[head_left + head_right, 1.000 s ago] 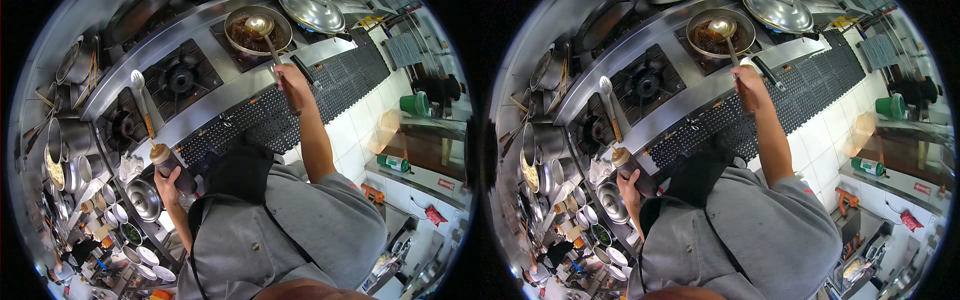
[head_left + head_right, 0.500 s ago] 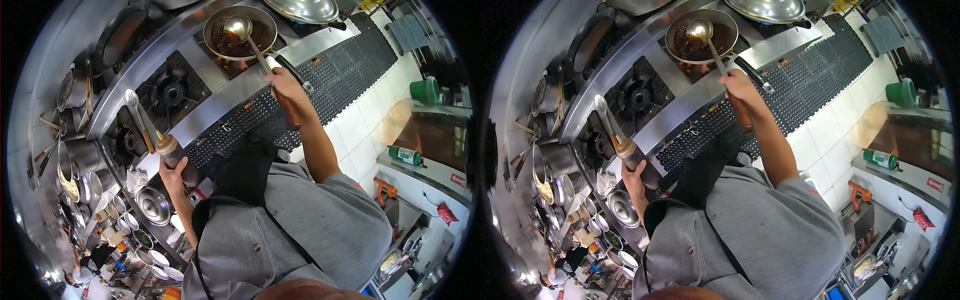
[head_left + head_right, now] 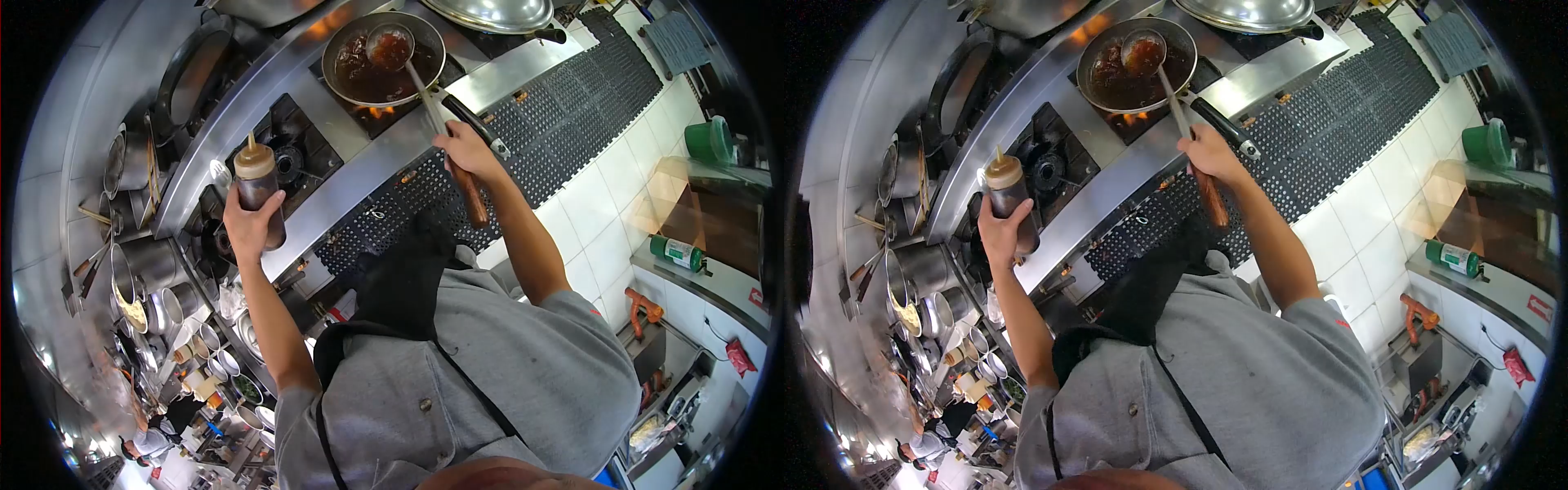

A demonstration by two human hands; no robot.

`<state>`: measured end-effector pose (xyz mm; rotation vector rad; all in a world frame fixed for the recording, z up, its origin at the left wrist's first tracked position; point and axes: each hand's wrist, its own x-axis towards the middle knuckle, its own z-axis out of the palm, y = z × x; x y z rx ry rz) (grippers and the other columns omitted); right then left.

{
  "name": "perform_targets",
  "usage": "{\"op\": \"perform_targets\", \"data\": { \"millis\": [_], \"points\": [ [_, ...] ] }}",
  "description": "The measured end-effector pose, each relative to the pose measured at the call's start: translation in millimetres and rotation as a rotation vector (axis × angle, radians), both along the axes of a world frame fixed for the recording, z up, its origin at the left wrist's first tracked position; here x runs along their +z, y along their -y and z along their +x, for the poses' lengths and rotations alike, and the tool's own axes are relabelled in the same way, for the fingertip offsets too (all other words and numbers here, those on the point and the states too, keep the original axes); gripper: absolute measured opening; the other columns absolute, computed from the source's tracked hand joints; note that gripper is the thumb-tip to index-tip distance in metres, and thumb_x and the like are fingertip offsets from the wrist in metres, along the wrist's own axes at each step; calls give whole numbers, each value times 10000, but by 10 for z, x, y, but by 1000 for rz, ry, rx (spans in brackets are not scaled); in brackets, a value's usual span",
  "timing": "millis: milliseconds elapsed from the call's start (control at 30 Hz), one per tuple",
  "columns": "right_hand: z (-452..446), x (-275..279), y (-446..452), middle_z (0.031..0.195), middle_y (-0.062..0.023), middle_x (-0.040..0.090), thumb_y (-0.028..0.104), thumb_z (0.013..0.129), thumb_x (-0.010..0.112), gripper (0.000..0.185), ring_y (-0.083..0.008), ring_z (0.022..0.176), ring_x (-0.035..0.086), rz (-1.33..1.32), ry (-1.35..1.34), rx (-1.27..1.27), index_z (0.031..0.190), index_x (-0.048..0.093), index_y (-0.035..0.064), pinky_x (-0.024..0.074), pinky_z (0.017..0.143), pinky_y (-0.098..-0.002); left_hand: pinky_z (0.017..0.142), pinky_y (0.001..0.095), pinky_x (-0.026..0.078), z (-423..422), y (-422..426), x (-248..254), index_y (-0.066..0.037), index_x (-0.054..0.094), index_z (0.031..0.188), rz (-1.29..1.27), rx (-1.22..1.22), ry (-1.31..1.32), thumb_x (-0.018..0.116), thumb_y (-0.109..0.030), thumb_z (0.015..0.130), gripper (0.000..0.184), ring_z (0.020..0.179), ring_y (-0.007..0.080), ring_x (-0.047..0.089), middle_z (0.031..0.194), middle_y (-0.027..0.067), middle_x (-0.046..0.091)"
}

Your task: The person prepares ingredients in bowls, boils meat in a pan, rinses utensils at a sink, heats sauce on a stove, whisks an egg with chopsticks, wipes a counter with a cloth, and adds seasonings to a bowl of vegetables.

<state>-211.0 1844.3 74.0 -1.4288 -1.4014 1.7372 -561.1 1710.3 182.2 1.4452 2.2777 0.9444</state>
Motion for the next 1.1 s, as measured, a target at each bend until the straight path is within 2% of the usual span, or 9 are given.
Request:
{"op": "perform_targets", "data": {
  "millis": [200,333,400,600,900,967,1033,1067,1100],
  "points": [
    [129,325,125,651,-58,533,138,830,611,132,-140,440,498,-419,-564,-93,829,541,25,403,416,-279,773,351,488,48,-119,24,36,602,1018,-21,15,50,856,-296,648,557,801,221,611,893,147,665],
    [251,557,136,687,-72,550,145,823,620,153,-144,437,505,-444,-517,-49,828,537,17,409,413,-286,777,346,488,-8,-60,-96,36,600,1027,1,2,48,857,-297,648,566,802,217,611,898,146,667],
    [276,624,174,702,-78,556,140,822,623,168,-144,436,516,-291,-249,72,844,540,-4,413,411,-289,777,346,488,-23,-7,-126,35,599,1026,-3,11,43,857,-298,648,566,802,219,611,897,150,668],
    [287,792,252,640,-73,536,123,841,592,197,-154,457,548,59,-44,-8,901,531,-55,444,430,-305,766,352,485,-87,233,-166,38,597,1005,-87,82,-31,855,-299,651,553,793,231,610,882,163,663],
    [282,761,101,625,-165,581,126,812,599,249,-233,482,608,295,226,-65,907,511,-86,465,483,-374,829,341,475,-429,1242,-629,9,585,1127,49,370,293,851,-198,669,569,881,204,608,1001,96,659],
    [239,732,96,704,-250,609,135,804,594,254,-363,610,650,363,415,-62,929,524,-74,487,575,-430,855,335,479,-575,1653,-920,4,569,1163,102,440,343,839,-138,680,571,912,201,610,1025,91,650],
    [230,577,117,916,-324,626,157,811,590,316,-503,931,590,517,562,-14,1031,554,-68,475,751,-492,864,328,489,-581,2146,-956,9,566,1164,256,576,549,817,-62,692,539,930,191,613,1027,88,643],
    [158,593,192,920,-305,638,163,816,607,342,-474,897,619,653,661,-11,1074,560,-56,484,746,-477,854,323,502,-581,2355,-984,10,571,1154,308,668,530,797,-8,695,512,911,181,618,1021,78,637],
    [193,434,163,903,-285,647,168,821,614,343,-429,860,644,545,676,31,1087,561,-42,492,736,-468,847,324,506,-657,2599,-966,11,572,1149,255,728,593,796,-3,691,510,909,183,617,1018,73,634]
  ]
}}
